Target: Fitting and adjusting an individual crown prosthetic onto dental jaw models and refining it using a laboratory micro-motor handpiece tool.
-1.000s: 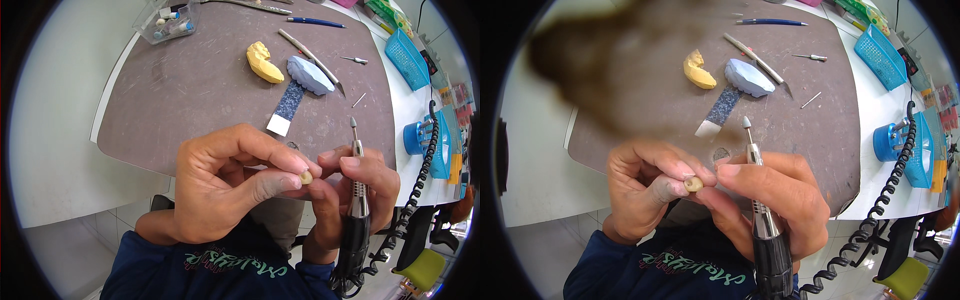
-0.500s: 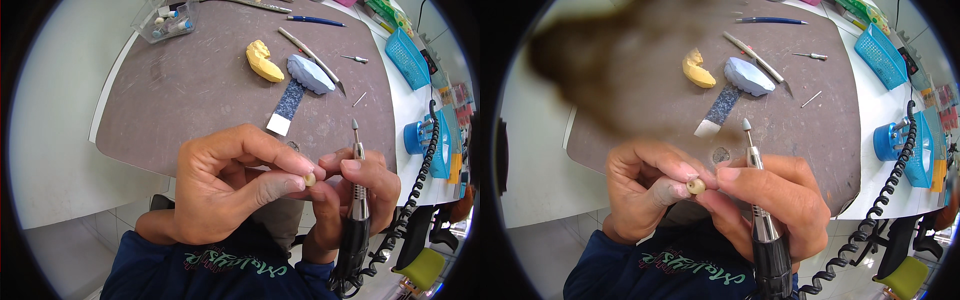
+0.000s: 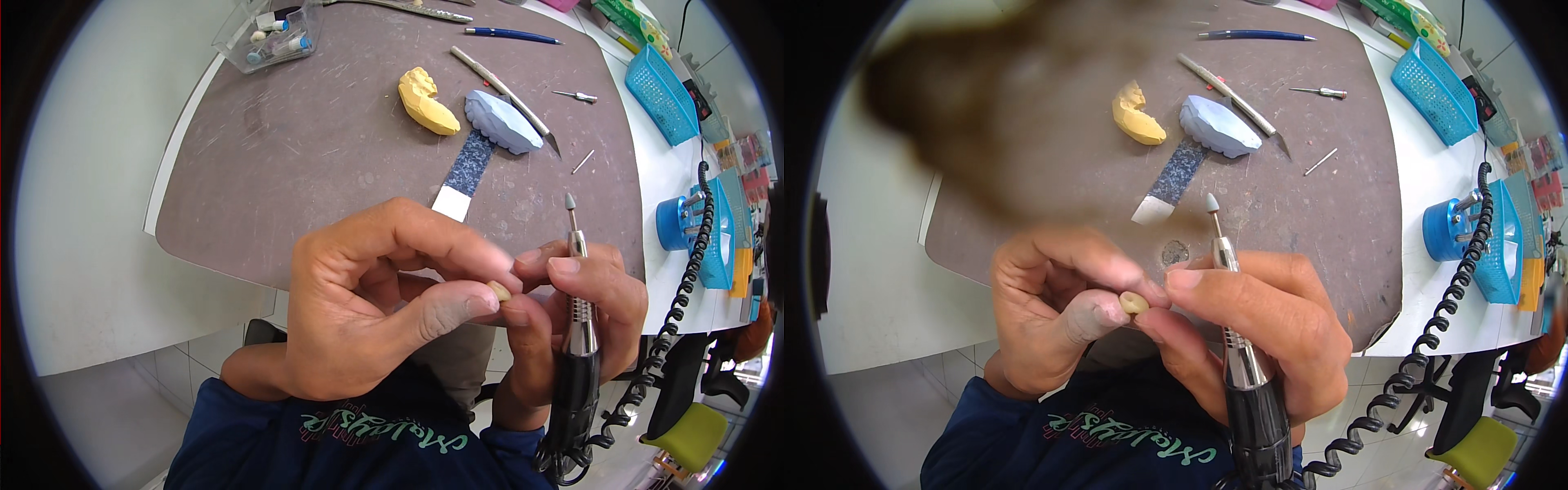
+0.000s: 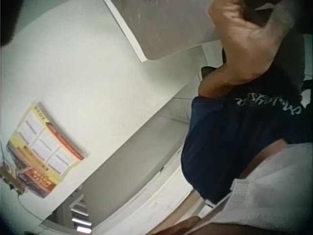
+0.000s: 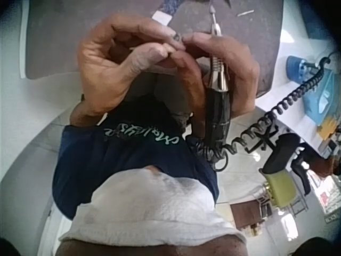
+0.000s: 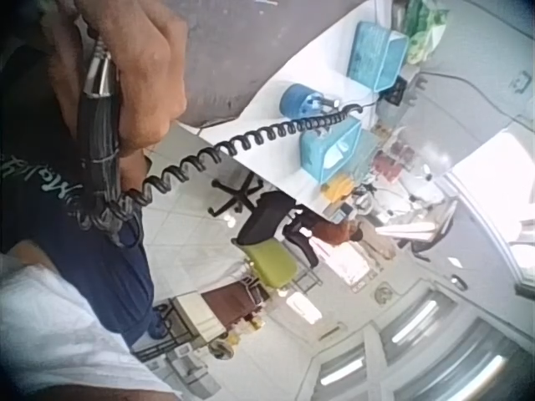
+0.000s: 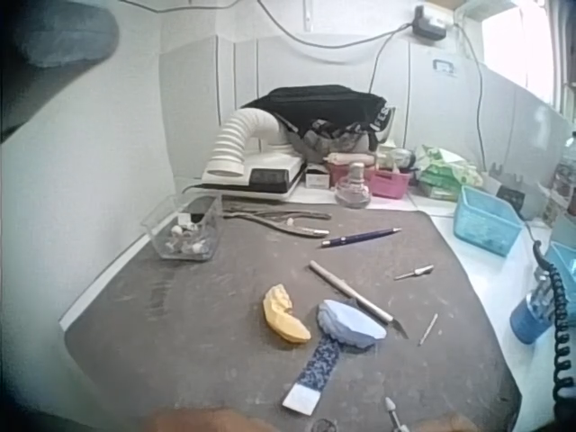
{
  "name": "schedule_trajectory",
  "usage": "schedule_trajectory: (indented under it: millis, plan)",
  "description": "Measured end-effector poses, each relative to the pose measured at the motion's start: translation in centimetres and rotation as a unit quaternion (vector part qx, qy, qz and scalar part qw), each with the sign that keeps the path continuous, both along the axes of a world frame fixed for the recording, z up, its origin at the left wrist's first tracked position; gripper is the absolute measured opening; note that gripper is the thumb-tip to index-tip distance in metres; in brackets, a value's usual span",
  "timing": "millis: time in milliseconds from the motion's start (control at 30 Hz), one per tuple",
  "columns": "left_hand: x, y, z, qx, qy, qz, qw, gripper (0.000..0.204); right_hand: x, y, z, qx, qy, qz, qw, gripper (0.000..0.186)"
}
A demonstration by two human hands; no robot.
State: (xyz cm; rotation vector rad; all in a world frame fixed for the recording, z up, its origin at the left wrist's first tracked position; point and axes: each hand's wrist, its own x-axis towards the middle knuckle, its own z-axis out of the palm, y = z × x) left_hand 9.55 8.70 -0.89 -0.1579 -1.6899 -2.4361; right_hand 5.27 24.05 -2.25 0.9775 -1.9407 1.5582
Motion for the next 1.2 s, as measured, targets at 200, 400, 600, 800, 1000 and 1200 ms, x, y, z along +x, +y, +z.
schedule_trajectory:
  millis: [200, 400, 600, 800, 1000, 1200]
  plan:
    - [0.0, 0.0, 0.5, 0.022, -0.024, 0.0, 0.999, 0.01, -0.1, 0.2, 0.5, -0.055, -0.082, 0.008, 0.995, 0.04]
    - [0.3, -3.5, 2.1, -0.073, 0.007, 0.017, 0.997, 0.008, -1.7, 4.6, 4.4, -0.002, -0.279, -0.027, 0.96, 0.057]
    - [-2.0, -6.8, 4.2, -0.284, 0.027, -0.003, 0.958, 0.008, -6.5, 7.0, 5.9, 0.168, -0.283, -0.176, 0.928, 0.019]
    - [-5.4, -7.4, 5.3, -0.389, 0.102, 0.009, 0.916, 0.006, -9.7, 5.6, 5.0, 0.392, -0.197, -0.248, 0.864, 0.04]
    - [-8.3, -7.1, 4.1, -0.348, 0.122, 0.009, 0.929, 0.009, -12.7, 4.3, 5.0, 0.449, -0.089, -0.281, 0.843, 0.04]
    - [-9.6, -7.6, 3.4, -0.357, 0.277, 0.005, 0.892, 0.031, -13.2, 3.4, 5.6, 0.471, -0.08, -0.237, 0.846, 0.045]
